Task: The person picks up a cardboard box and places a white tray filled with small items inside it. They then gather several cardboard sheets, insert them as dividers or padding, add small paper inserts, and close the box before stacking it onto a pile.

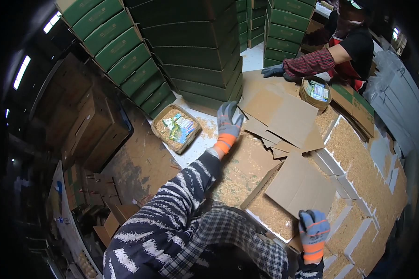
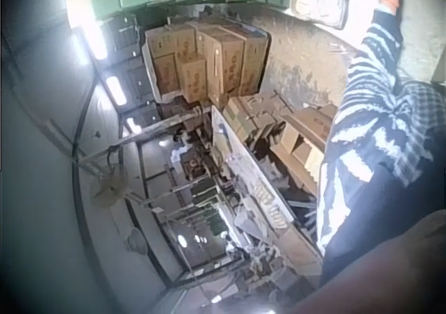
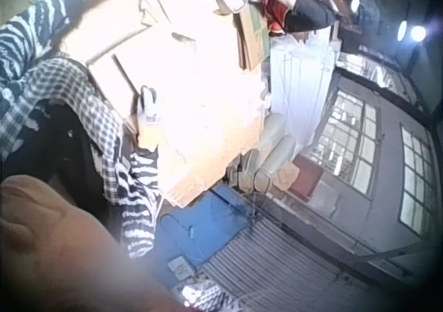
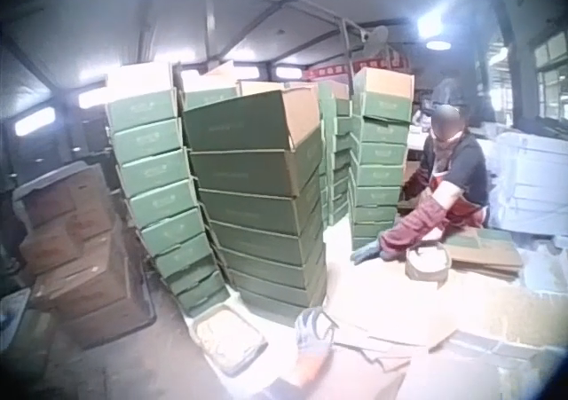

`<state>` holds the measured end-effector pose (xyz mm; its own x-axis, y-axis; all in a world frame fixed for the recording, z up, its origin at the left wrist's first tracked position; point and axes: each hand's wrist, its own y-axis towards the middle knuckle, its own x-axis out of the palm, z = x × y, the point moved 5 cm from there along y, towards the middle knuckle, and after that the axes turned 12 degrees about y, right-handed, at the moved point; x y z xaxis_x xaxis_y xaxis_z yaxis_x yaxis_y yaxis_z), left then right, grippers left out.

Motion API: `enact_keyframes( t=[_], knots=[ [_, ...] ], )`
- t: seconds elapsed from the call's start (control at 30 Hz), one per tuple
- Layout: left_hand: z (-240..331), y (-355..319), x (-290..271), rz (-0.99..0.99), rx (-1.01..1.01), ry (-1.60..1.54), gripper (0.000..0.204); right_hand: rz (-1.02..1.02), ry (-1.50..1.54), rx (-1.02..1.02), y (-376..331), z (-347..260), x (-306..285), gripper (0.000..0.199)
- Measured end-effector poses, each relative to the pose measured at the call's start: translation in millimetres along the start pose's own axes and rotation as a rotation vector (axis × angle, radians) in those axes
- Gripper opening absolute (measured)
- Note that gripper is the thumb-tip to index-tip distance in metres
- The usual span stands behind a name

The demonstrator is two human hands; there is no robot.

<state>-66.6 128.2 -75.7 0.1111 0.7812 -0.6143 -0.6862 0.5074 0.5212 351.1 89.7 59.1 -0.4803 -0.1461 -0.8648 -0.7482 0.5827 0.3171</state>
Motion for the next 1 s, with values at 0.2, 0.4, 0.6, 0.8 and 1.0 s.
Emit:
enact_keyframes(
  t=[0.2, 0.4, 0.6, 0.8, 1.0],
  knots=[
    [-197.2, 13.0, -80.3, -0.136, -0.286, 0.668, 0.043, -0.558, 0.326, 0.136, -58.9, 1.5, 80.6, 0.027],
    [-247.3, 5.2, -72.9, -0.451, -0.303, 0.691, 0.027, -0.353, 0.376, 0.236, -30.3, -14.9, 58.1, 0.037],
    [-217.2, -18.2, -121.1, -0.223, -0.390, 0.414, 0.021, -0.013, 0.200, 0.057, -28.5, -12.9, 32.8, 0.033],
    [-32.4, -14.9, -132.3, -0.046, 0.102, -0.416, 0.022, 0.433, 0.105, 0.131, -52.0, 7.8, 11.3, 0.035],
    [178.6, -94.4, -136.5, -0.476, 0.877, -0.563, 0.026, 0.658, 0.068, 0.145, -49.7, 6.5, 2.7, 0.036]
  ],
)
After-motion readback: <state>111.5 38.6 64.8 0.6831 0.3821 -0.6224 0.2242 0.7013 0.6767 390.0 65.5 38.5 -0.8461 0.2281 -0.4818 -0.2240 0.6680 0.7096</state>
